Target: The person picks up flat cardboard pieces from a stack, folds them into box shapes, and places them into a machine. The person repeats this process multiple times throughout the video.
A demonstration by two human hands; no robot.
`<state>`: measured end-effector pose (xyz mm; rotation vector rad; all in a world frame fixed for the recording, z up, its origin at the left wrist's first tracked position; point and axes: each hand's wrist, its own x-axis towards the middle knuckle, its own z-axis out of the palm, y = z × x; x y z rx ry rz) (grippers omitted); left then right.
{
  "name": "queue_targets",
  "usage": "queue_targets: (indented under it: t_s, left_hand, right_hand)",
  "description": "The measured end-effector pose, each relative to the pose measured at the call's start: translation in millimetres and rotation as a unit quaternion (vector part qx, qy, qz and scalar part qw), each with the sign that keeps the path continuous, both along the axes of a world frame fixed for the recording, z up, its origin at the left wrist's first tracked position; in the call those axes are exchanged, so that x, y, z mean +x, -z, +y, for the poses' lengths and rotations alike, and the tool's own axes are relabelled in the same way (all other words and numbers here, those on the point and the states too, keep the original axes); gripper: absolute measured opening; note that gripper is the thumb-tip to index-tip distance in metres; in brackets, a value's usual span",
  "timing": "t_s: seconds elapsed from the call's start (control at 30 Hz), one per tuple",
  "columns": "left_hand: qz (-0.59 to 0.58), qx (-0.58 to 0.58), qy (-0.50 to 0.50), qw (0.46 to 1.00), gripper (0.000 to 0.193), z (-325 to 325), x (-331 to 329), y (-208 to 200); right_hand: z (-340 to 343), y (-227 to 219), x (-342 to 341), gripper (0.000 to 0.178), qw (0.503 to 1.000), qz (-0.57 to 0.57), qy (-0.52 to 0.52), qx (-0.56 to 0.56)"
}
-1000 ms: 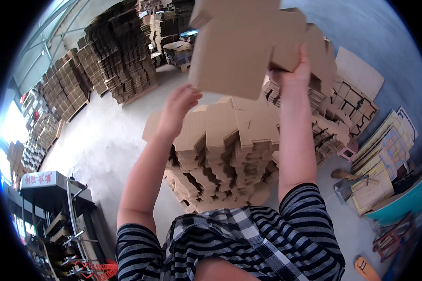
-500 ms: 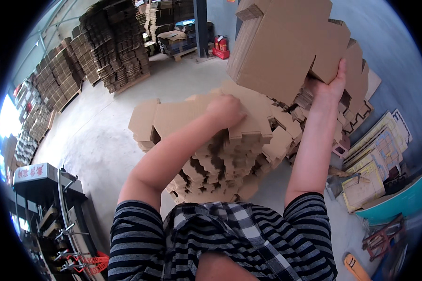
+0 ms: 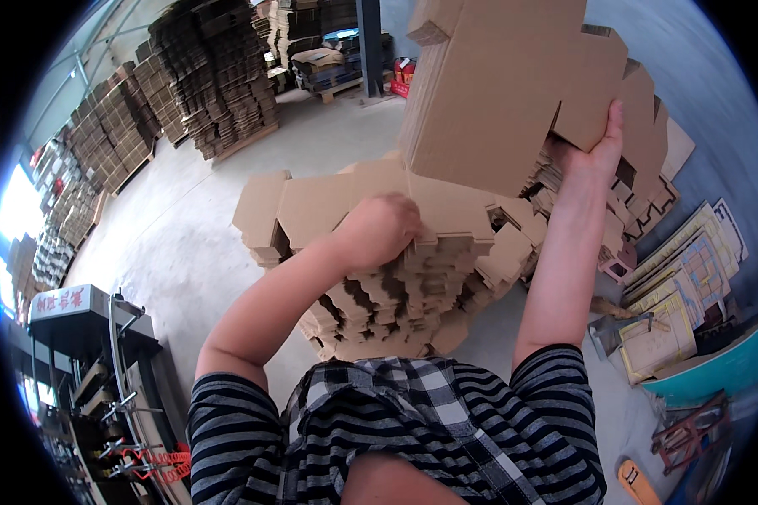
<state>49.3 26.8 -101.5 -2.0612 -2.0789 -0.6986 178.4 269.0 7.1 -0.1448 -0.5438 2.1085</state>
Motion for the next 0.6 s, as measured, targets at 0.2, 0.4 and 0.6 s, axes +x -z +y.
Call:
queue_targets:
  t_s: [0.2,0.4,0.6]
  left_hand:
    - [0.011,-0.021,0.036,0.999,0.011,-70.9,25.4,-3.7]
    - [-0.135,-0.055,-0.066,0.987,0.017,-113.7,51.7,32.3]
    - [-0.417,0.194,-0.205,0.864,0.045,-148.1,61.6,30.2]
  right_hand:
    - [-16.3,0.6,-27.7,0.041,0.999,0.030,-0.041,-0.001]
    - [-36.2,7.7,-64.4,0.044,0.991,0.026,-0.129,0.002]
    - [-69.3,25.1,-96.2,0.045,0.982,0.054,-0.178,0.033]
